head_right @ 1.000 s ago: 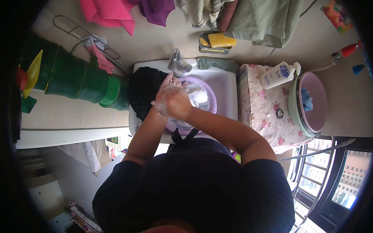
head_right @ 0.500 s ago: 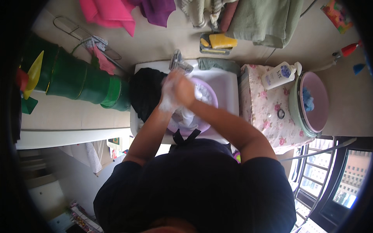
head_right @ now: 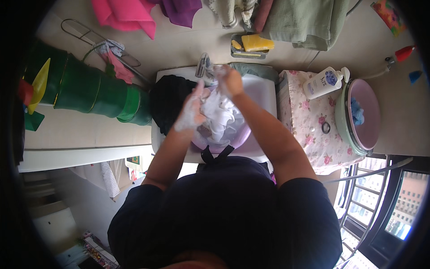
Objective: The person washes a garment by rubbing soap onto it, scrubbing and wringing the fabric in a basin of water by hand, and placing it into an adjacent basin.
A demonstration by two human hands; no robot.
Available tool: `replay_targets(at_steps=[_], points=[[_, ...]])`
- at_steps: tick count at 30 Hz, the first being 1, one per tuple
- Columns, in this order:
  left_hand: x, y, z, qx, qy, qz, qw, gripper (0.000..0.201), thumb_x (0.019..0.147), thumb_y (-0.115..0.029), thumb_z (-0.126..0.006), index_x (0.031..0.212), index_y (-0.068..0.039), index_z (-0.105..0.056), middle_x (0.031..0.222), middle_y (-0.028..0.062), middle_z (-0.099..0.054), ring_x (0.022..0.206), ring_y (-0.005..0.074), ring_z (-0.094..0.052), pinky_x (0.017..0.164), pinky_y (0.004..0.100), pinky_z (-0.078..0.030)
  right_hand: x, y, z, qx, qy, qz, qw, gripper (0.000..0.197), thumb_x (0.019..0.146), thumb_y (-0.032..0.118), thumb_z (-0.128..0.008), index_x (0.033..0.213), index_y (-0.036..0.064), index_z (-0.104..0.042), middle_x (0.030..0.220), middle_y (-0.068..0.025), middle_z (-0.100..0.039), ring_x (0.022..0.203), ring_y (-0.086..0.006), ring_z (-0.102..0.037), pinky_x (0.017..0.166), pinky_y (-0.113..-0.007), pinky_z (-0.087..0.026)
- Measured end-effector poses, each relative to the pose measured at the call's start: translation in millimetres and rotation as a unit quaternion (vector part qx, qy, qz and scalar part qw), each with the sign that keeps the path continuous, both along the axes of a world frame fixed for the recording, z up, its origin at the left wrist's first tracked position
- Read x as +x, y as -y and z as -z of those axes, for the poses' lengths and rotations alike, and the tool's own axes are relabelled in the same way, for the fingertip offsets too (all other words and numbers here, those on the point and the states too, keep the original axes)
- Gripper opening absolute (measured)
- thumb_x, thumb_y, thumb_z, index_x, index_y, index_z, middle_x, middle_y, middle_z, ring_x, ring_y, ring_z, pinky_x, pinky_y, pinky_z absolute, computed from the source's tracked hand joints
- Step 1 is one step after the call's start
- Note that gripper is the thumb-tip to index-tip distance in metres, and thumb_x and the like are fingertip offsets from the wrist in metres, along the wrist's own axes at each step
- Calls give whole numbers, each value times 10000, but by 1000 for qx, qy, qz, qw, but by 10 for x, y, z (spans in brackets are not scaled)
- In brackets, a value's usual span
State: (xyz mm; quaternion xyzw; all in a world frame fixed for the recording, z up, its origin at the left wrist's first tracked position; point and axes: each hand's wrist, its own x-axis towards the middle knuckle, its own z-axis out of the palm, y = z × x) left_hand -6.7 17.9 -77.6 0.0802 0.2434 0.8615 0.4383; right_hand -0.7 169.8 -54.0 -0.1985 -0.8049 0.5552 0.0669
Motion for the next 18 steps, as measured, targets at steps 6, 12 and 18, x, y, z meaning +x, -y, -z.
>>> replay_targets(at_steps=[6, 12, 18], points=[[-324, 582, -399, -305, -249, 38, 918, 149, 810, -123, -633, 811, -61, -498, 724, -11, -487, 672, 88, -477, 624, 229, -388, 323, -870, 177, -316, -12, -98, 944, 416, 833, 316, -624, 1087, -3, -541, 834, -31, -586, 709, -69, -517, 641, -185, -413], [-536, 735, -683, -445, -497, -124, 734, 275, 770, -191, -693, 903, 14, -569, 771, 27, -572, 694, 74, -501, 640, 224, -420, 448, -1128, -565, -220, -38, -217, 950, 380, 753, 211, -697, 1021, -24, -564, 959, -60, -598, 812, -105, -561, 782, -217, -419], [-641, 748, -1077, -420, -531, -196, 710, 233, 826, -188, -642, 874, 37, -607, 629, -54, -463, 573, 25, -370, 494, 204, -317, 434, -1258, -901, -307, -99, -184, 929, 397, 754, 120, -650, 1101, -24, -525, 936, -61, -588, 827, -111, -578, 723, -232, -478]])
